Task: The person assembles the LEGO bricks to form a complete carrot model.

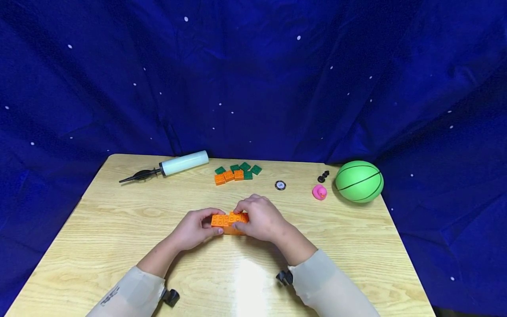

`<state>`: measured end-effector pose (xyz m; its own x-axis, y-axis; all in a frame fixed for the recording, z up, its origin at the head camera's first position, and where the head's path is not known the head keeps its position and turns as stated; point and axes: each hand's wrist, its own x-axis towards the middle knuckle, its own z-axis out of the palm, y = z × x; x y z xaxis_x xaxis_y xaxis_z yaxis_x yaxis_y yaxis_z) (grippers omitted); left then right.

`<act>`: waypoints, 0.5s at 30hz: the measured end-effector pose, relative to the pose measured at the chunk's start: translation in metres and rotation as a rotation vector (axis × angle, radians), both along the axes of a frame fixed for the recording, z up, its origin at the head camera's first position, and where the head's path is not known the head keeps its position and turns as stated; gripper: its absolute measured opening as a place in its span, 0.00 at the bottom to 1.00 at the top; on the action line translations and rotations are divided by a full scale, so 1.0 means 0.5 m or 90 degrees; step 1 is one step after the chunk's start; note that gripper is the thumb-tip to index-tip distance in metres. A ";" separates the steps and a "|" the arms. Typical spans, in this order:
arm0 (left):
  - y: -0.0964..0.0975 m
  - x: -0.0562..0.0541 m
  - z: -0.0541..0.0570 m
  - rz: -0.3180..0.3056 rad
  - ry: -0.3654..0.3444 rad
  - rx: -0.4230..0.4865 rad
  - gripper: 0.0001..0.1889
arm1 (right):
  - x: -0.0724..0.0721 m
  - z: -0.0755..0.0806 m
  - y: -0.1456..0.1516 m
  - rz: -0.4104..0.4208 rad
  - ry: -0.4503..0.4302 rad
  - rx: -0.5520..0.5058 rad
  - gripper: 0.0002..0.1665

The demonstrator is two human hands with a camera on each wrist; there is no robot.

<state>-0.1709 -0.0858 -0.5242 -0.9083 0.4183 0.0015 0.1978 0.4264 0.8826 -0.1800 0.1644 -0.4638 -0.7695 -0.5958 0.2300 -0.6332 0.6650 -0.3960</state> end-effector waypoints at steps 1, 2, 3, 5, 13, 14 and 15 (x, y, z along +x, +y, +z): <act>0.000 0.000 0.000 0.000 0.001 0.000 0.20 | 0.001 0.001 -0.001 -0.002 0.003 0.003 0.17; 0.000 0.000 -0.001 -0.001 0.001 0.000 0.20 | 0.002 0.003 -0.002 -0.004 0.004 0.008 0.17; 0.000 -0.001 -0.002 -0.002 0.001 0.000 0.20 | 0.002 0.003 -0.002 -0.008 0.004 0.013 0.17; 0.000 0.000 -0.003 -0.004 0.001 0.000 0.20 | 0.003 0.005 -0.003 -0.015 0.005 0.027 0.17; 0.000 0.002 -0.003 0.000 -0.002 0.014 0.19 | 0.005 0.015 -0.012 -0.033 -0.001 0.053 0.15; 0.000 0.002 -0.003 -0.002 -0.003 0.018 0.19 | 0.005 0.015 -0.012 -0.035 -0.001 0.053 0.15; 0.000 0.002 -0.003 -0.003 -0.001 0.020 0.19 | 0.006 0.015 -0.012 -0.036 -0.002 0.053 0.15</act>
<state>-0.1699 -0.0857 -0.5257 -0.9066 0.4219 0.0128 0.1975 0.3971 0.8963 -0.1771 0.1582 -0.4563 -0.8034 -0.5678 0.1793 -0.5922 0.7304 -0.3403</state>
